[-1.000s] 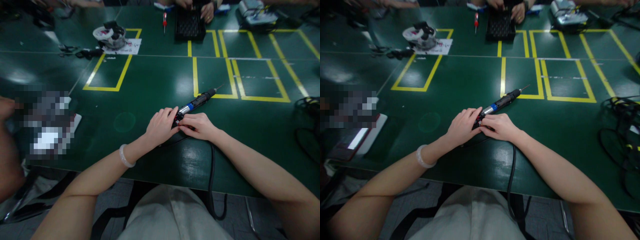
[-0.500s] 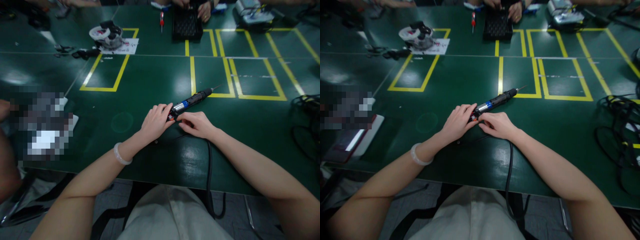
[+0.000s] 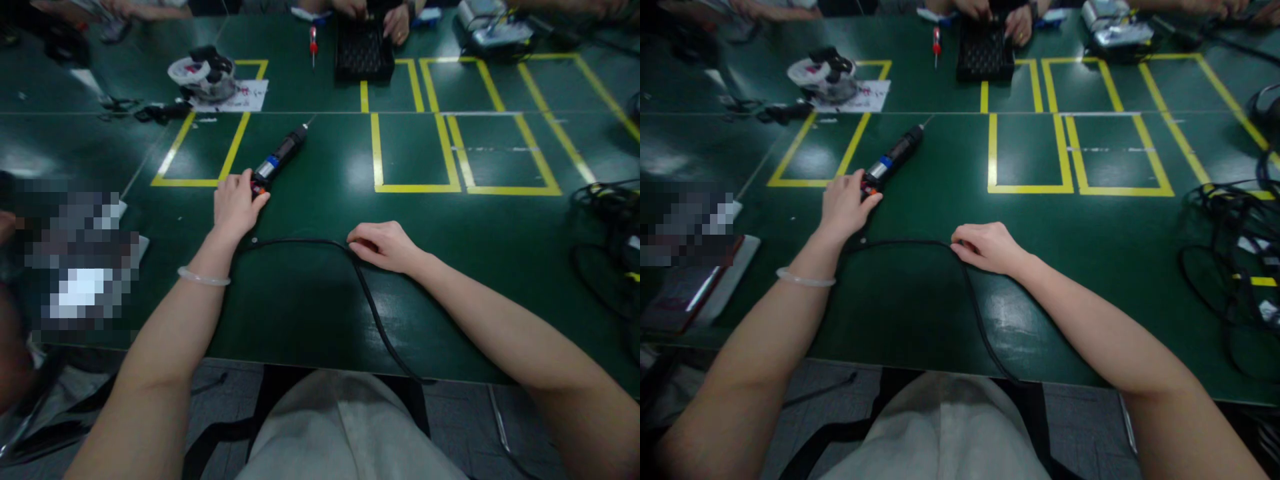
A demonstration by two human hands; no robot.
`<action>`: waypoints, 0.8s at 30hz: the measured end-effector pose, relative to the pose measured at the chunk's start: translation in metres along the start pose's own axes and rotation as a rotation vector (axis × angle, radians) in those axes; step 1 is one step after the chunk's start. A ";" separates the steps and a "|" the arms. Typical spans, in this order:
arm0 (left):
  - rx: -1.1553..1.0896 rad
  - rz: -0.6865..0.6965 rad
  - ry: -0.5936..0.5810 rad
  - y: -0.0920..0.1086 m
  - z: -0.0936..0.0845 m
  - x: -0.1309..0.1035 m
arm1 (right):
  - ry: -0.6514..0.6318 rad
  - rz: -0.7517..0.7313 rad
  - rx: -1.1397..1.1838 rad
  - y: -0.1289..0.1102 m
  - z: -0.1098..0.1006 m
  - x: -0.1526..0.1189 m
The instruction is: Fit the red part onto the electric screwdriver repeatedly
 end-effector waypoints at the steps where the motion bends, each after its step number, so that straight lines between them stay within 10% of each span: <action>1: 0.007 -0.047 0.008 -0.015 -0.001 0.005 | -0.006 0.002 -0.001 0.001 0.001 0.000; 11: 0.097 -0.387 0.109 -0.114 -0.005 0.035 | -0.033 0.008 -0.029 0.003 0.005 0.001; 24: 0.090 -0.363 0.147 -0.121 -0.007 0.039 | -0.051 0.001 -0.050 0.003 0.008 0.000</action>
Point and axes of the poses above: each hand's wrist, its own x-axis towards the middle knuckle, its own z-axis out of the palm, y = z × x, the point moved 10 cm from there along x, towards the middle knuckle
